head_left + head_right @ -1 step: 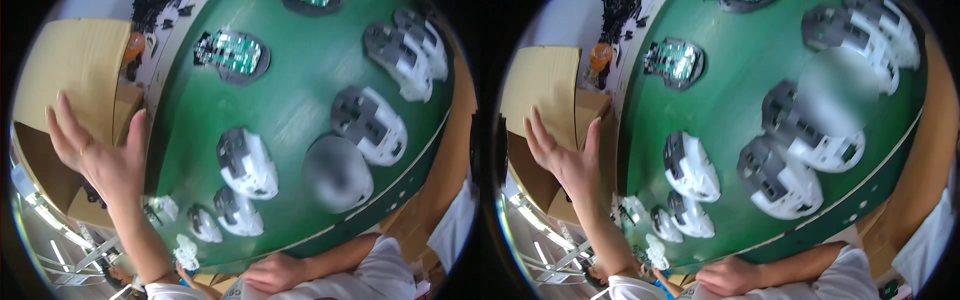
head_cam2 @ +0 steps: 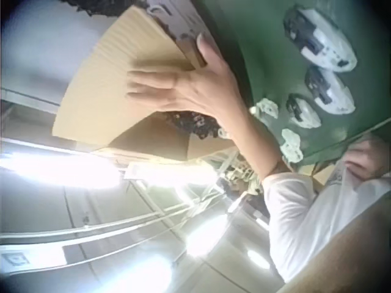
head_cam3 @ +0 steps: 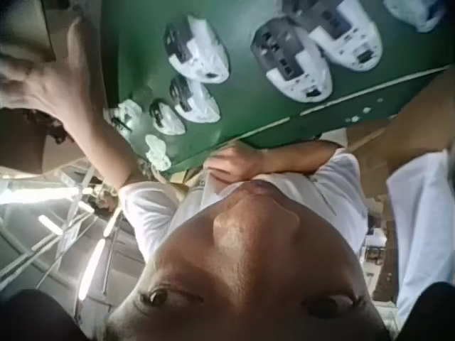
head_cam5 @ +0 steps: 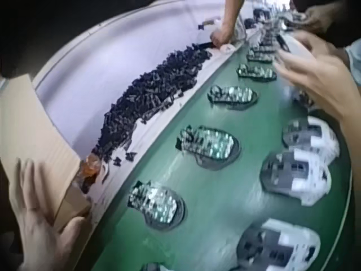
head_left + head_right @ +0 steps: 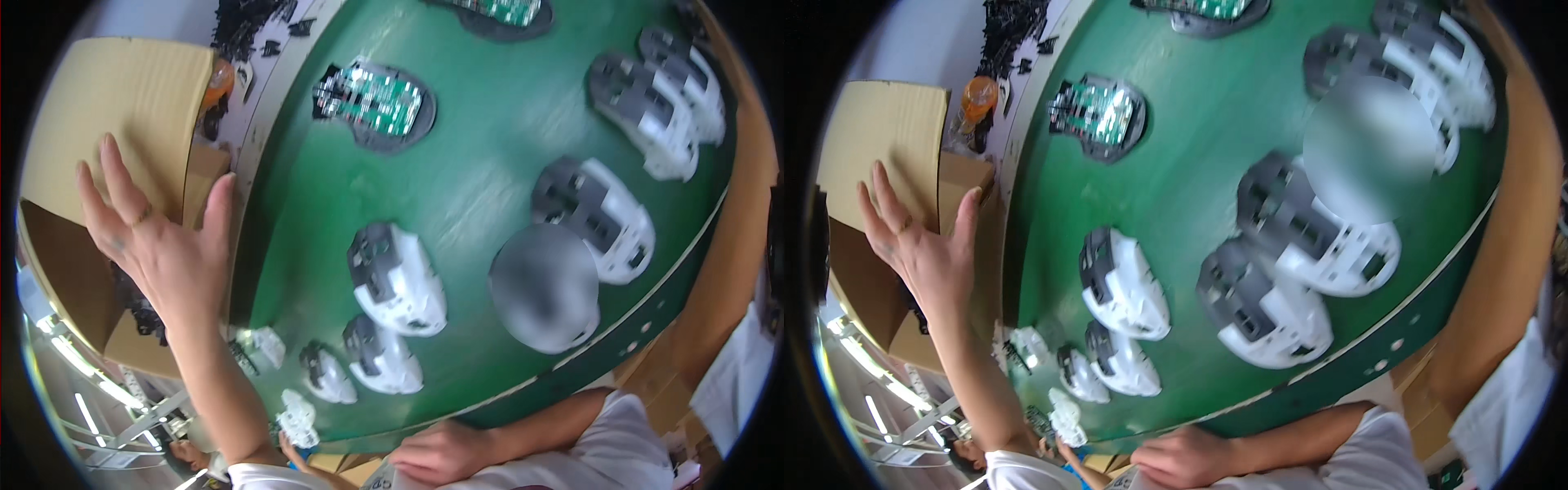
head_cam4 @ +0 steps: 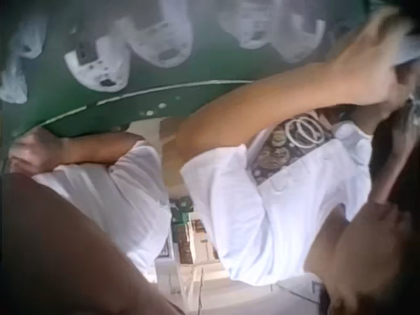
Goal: The person assembles computer mouse casings on an assembly line by taking plastic shells and inner parts, snapping them together by hand, and placing the assembled covers onto the conveyor belt.
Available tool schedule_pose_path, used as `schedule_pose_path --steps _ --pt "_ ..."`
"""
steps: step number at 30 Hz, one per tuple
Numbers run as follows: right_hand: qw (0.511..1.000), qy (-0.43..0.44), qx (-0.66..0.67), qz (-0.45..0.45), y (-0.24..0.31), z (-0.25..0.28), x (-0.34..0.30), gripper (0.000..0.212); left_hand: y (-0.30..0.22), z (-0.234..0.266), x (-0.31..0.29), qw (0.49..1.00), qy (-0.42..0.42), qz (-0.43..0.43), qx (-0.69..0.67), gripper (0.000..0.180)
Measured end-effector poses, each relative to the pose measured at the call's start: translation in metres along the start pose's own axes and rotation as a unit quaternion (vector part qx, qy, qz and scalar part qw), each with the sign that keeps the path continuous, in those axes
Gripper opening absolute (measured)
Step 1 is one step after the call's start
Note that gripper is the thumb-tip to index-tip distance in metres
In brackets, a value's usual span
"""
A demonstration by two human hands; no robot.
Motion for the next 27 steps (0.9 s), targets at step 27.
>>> schedule_pose_path --steps 27 --pt "0.987 0.066 0.013 -0.148 0.011 -0.019 0.008 0.015 0.051 0.034 -0.087 0.906 -0.140 0.098 -0.387 0.083"
Point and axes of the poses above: each hand's wrist, its own x-axis towards the middle knuckle, its own z-axis out of the back of the hand, y = z × x, the point moved 2 cm from there along x, towards the middle knuckle
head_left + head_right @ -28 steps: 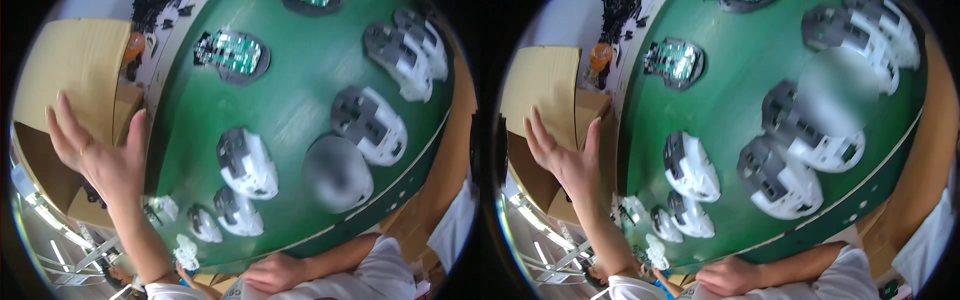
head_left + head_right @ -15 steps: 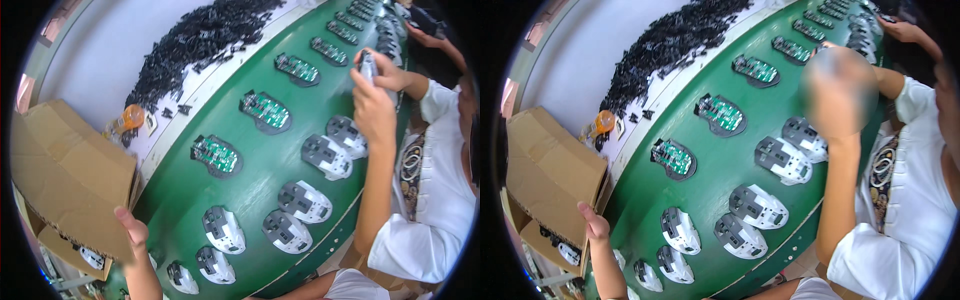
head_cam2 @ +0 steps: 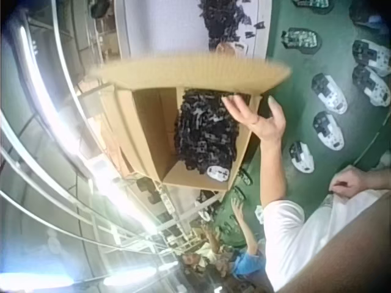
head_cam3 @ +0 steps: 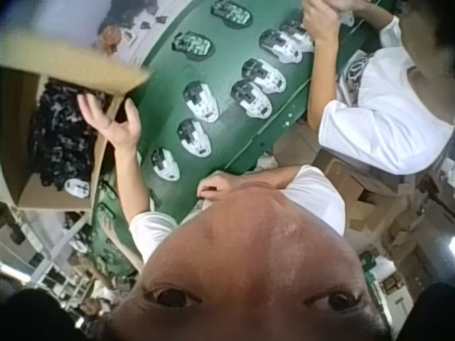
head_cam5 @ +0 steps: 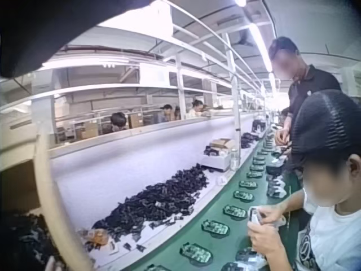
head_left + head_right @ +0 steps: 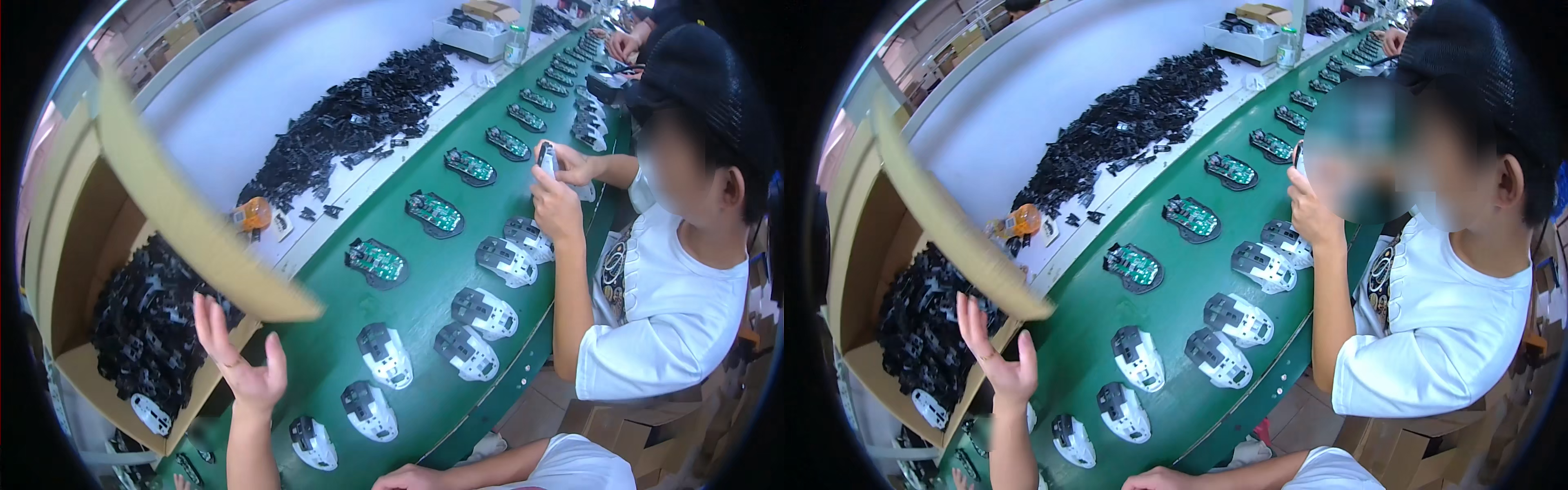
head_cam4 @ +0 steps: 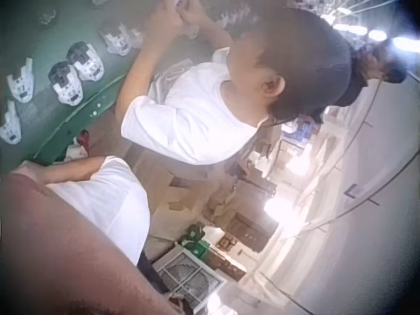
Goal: The person assembles computer mouse casings on an assembly line by taking plastic shells and inner parts, snapping them together by hand, and placing the assembled covers onto the conveyor belt.
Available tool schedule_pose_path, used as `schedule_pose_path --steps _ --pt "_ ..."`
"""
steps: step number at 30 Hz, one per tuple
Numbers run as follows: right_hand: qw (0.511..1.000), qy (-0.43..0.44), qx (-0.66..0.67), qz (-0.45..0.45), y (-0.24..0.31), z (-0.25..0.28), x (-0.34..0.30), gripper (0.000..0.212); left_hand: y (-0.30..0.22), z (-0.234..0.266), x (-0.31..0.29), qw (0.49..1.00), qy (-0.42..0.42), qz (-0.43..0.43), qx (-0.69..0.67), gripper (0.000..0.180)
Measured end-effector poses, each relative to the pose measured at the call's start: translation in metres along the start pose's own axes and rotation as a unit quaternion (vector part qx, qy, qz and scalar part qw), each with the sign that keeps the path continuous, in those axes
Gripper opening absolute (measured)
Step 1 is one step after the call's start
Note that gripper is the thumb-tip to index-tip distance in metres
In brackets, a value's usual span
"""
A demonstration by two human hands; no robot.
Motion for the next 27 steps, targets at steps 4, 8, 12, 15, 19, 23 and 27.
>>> schedule_pose_path --steps 4,8,12,15,19,23,27 --pt "0.997 0.012 -0.076 -0.014 -0.006 0.002 0.003 0.015 -0.009 0.044 -0.037 0.998 0.049 -0.015 -0.028 0.062" --pt "0.990 -0.032 -0.133 -0.020 -0.003 0.014 0.002 0.011 -0.033 0.098 -0.076 0.978 0.203 0.021 -0.044 0.055" --pt "0.989 -0.014 -0.142 -0.033 -0.004 0.008 0.013 0.010 -0.046 0.171 -0.163 0.947 0.303 0.108 -0.001 0.042" --pt "0.983 0.051 -0.154 -0.082 -0.003 -0.001 0.018 0.010 -0.056 0.226 -0.220 0.933 0.289 0.212 0.026 0.038" --pt "0.962 0.111 -0.237 -0.079 0.024 -0.021 0.041 0.010 -0.063 0.274 -0.280 0.924 0.250 0.283 0.054 0.037" --pt "0.883 0.159 -0.421 0.130 0.053 -0.048 0.110 0.014 -0.074 0.290 -0.315 0.911 0.241 0.327 0.067 0.036" --pt "0.786 0.119 -0.581 0.172 0.059 -0.060 0.202 0.034 -0.070 0.277 -0.313 0.922 0.227 0.314 0.028 0.037"
Point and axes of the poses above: each hand's wrist, its own x-axis towards the middle knuckle, its own z-axis out of the back of the hand, y = z × x, the point moved 2 cm from there along x, towards the middle knuckle
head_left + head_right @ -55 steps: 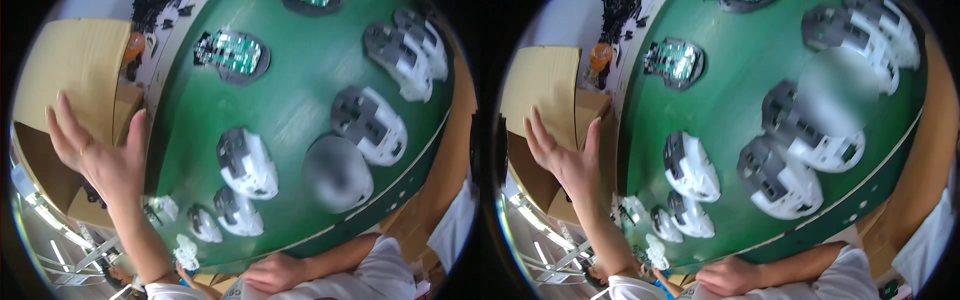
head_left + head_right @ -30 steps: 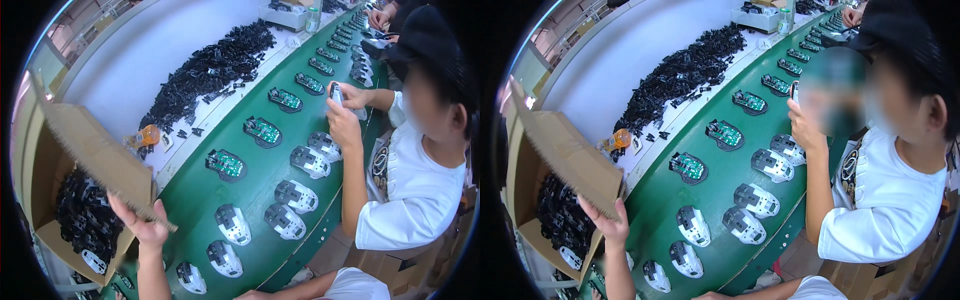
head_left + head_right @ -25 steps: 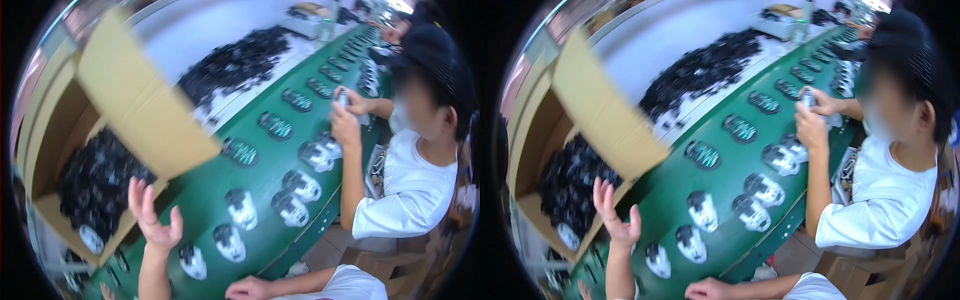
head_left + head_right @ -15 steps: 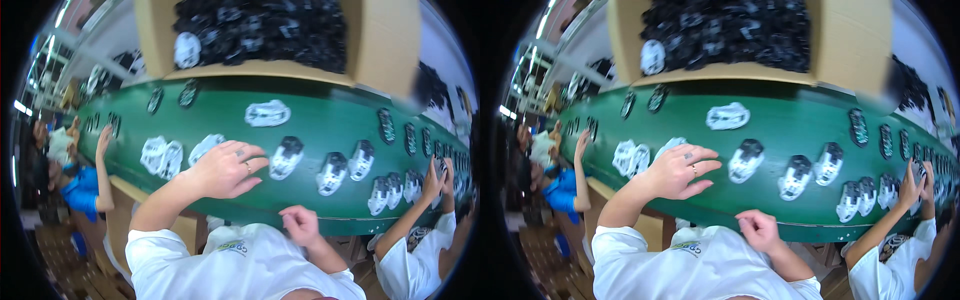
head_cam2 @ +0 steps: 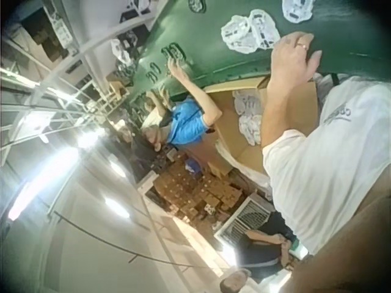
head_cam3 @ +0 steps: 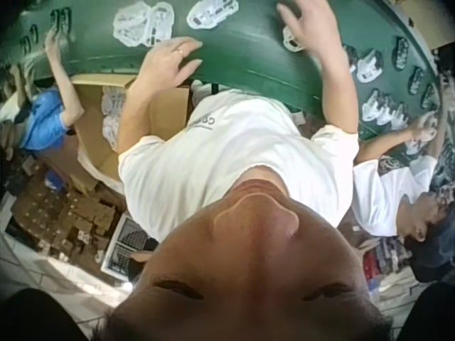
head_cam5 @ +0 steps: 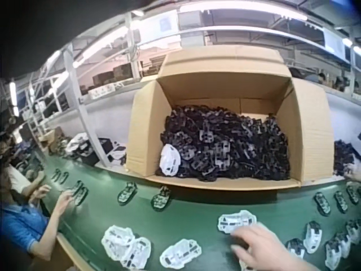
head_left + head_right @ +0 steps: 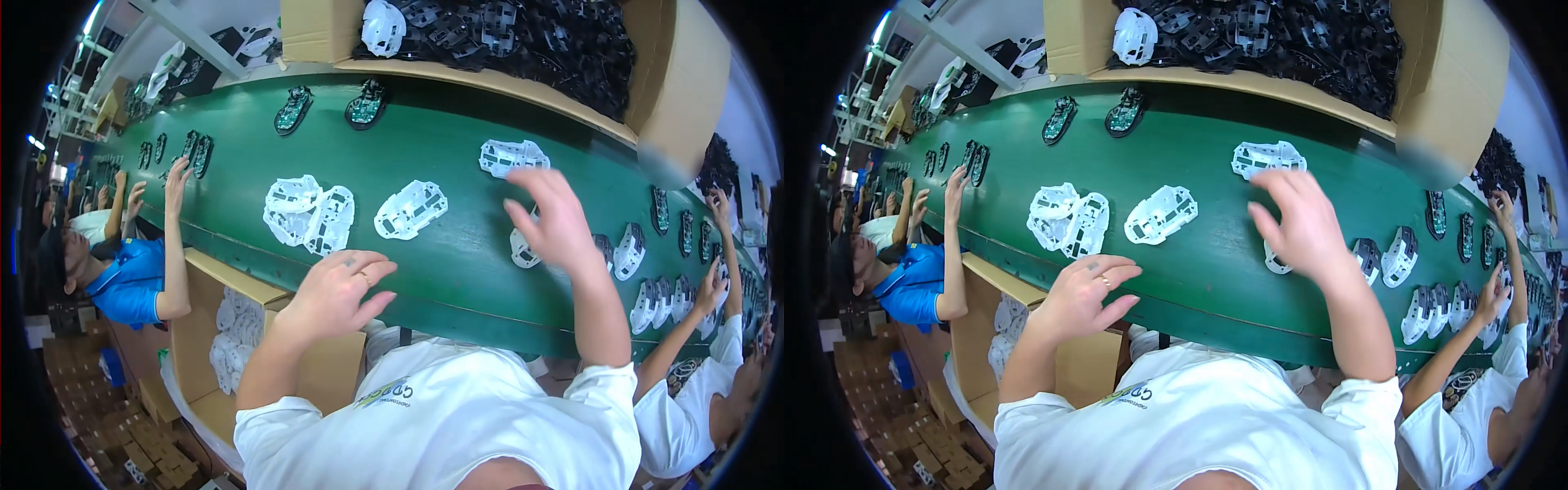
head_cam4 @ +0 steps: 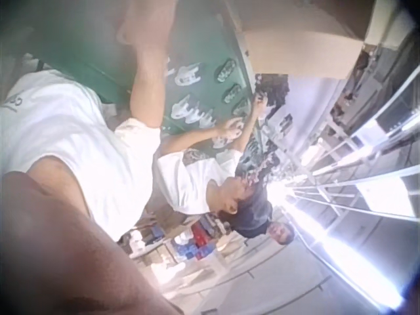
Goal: The person assembles computer mouse casings on an assembly line by taking plastic shells and inner parts, snapping them together by hand, and placing the assembled covers onto the conveyor belt.
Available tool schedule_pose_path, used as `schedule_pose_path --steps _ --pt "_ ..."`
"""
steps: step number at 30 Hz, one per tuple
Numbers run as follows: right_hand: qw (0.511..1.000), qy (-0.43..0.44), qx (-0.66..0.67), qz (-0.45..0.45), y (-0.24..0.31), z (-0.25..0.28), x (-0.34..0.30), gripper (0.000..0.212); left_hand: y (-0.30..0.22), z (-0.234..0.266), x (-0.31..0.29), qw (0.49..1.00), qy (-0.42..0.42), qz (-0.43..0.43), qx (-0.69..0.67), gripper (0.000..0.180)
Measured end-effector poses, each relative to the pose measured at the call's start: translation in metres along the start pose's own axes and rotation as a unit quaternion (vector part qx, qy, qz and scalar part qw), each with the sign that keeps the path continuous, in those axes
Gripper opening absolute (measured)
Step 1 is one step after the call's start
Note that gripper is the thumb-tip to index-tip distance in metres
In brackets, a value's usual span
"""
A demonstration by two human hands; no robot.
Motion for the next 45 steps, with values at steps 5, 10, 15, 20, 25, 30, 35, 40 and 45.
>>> schedule_pose_path --steps 5,10,15,20,25,30,35,40,45 --pt "0.981 0.042 -0.182 -0.047 -0.035 -0.030 0.029 0.048 -0.004 -0.005 0.009 0.997 0.010 -0.047 -0.058 0.035" --pt "0.990 -0.011 -0.099 -0.095 -0.053 -0.019 0.035 0.028 0.000 -0.028 0.023 0.991 0.003 -0.098 -0.096 0.042" --pt "0.903 0.108 0.390 -0.146 -0.011 -0.011 0.031 0.040 -0.018 -0.024 0.082 0.969 -0.206 -0.094 -0.099 0.091" --pt "0.880 0.232 0.389 -0.142 0.008 -0.004 0.052 0.036 -0.034 -0.035 0.123 0.992 -0.060 0.026 -0.110 0.106" --pt "0.994 -0.047 0.071 -0.065 -0.016 0.053 0.089 0.016 -0.035 -0.108 0.140 0.928 -0.199 0.079 -0.305 0.076" --pt "0.987 -0.050 -0.077 0.134 -0.087 0.031 0.210 0.036 -0.046 -0.151 0.139 0.907 -0.308 0.018 -0.285 0.083" --pt "0.957 0.026 -0.249 0.144 -0.072 -0.014 0.262 0.051 -0.039 -0.131 0.131 0.867 -0.444 -0.053 -0.221 0.086" --pt "0.933 0.010 -0.317 0.171 -0.088 -0.010 0.273 0.040 -0.047 -0.140 0.131 0.871 -0.424 -0.102 -0.226 0.090" --pt "0.929 -0.044 -0.295 0.219 -0.119 0.010 0.260 0.022 -0.047 -0.135 0.132 0.872 -0.414 -0.097 -0.244 0.088"
Point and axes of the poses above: each hand's wrist, its own x-axis towards the middle knuckle, its own z-axis out of the back of the hand, y = z × x, the point moved 2 cm from there along x, towards the middle knuckle
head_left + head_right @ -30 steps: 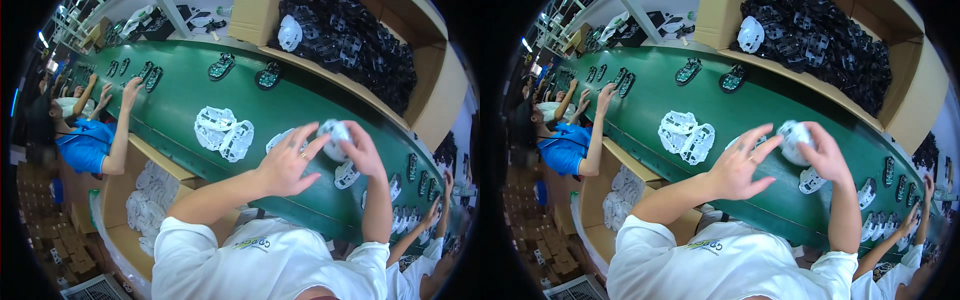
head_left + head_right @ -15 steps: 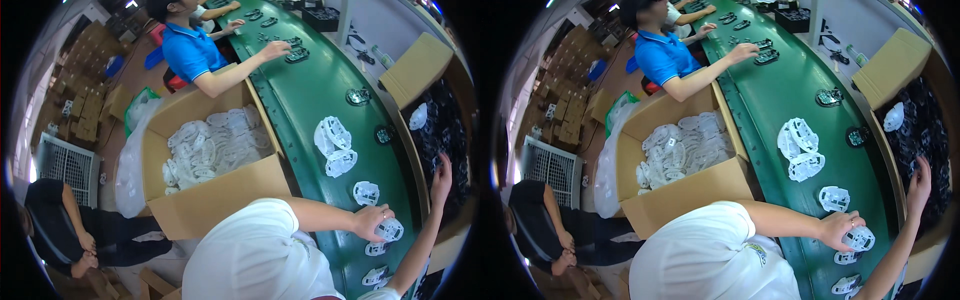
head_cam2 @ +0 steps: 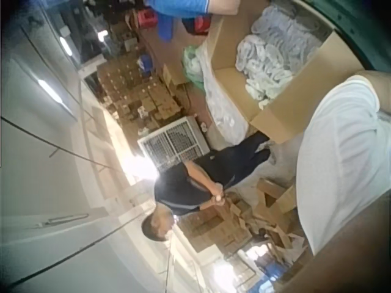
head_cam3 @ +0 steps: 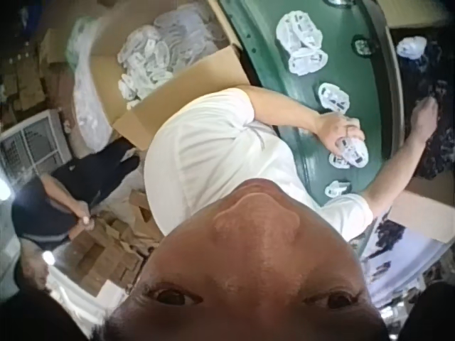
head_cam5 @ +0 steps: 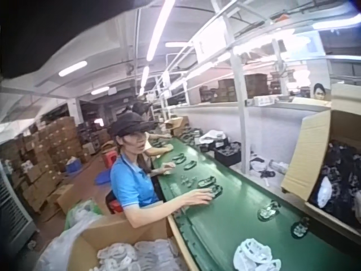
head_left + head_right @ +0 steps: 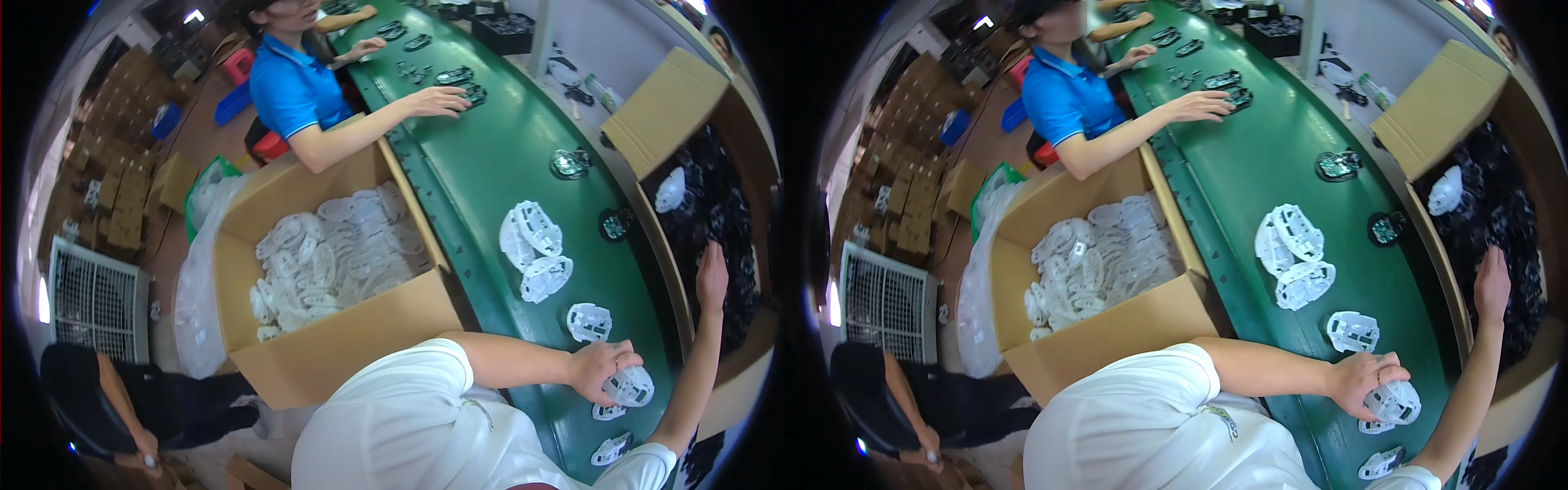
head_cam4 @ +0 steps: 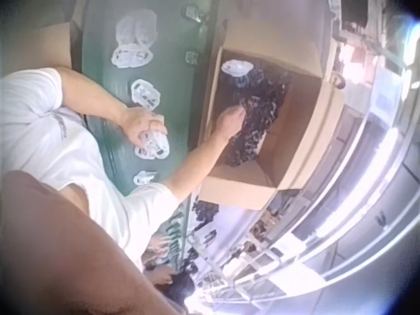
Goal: The person assembles computer mouse casings on an assembly line by taking plastic shells and inner parts, snapping them together by hand, and placing the assembled covers onto the conveyor belt.
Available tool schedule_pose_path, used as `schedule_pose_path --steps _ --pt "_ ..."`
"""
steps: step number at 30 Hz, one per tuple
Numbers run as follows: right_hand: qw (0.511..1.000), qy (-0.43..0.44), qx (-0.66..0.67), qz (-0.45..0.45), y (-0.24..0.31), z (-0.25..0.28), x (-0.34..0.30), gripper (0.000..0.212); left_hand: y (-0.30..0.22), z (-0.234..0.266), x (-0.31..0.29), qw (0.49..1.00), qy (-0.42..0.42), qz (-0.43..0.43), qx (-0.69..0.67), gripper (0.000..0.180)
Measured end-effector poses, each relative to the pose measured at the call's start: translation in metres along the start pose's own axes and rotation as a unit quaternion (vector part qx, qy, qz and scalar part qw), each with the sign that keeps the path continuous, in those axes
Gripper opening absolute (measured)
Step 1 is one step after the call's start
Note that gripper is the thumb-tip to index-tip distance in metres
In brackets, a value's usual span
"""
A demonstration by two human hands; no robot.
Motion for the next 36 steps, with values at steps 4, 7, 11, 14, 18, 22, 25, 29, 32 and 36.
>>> schedule_pose_path --steps 4,7,11,14,18,22,25,29,32,36 --pt "0.989 -0.079 0.022 -0.122 -0.033 0.017 -0.032 0.021 -0.003 -0.001 -0.002 0.999 0.016 0.017 -0.034 0.087" --pt "0.938 -0.151 0.188 -0.250 -0.033 0.035 -0.070 0.021 -0.004 0.005 -0.001 0.998 0.022 0.041 -0.052 0.091" --pt "0.820 -0.251 0.438 -0.270 0.059 0.083 -0.126 0.023 0.002 0.026 0.001 0.987 -0.030 0.068 -0.140 0.087" --pt "0.749 -0.280 0.535 -0.272 0.103 0.105 -0.217 0.028 0.001 0.022 0.010 0.959 -0.059 0.188 -0.203 0.063" --pt "0.656 -0.324 0.620 -0.281 0.134 0.120 -0.277 0.033 -0.027 0.006 0.039 0.921 -0.052 0.219 -0.317 0.054" --pt "0.659 -0.320 0.619 -0.283 0.147 0.097 -0.298 0.034 -0.024 -0.022 0.054 0.937 0.050 0.219 -0.266 0.043" --pt "0.633 -0.355 0.601 -0.334 0.158 0.090 -0.298 0.037 -0.022 -0.031 0.042 0.967 0.073 0.155 -0.187 0.042" --pt "0.679 -0.298 0.498 -0.450 0.196 0.104 -0.259 0.028 -0.022 -0.045 0.020 0.958 0.054 0.164 -0.229 0.040" --pt "0.677 -0.293 0.528 -0.420 0.216 0.105 -0.242 0.034 -0.022 -0.042 0.021 0.967 0.052 0.126 -0.214 0.033" --pt "0.729 -0.282 0.529 -0.330 0.218 0.103 -0.241 0.052 -0.012 -0.052 0.013 0.888 0.039 0.230 -0.396 0.064"
Point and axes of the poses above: each hand's wrist, its own x-axis towards the middle knuckle, its own z-axis out of the back of the hand, y = z × x, the point moved 2 cm from there along x, towards the middle knuckle
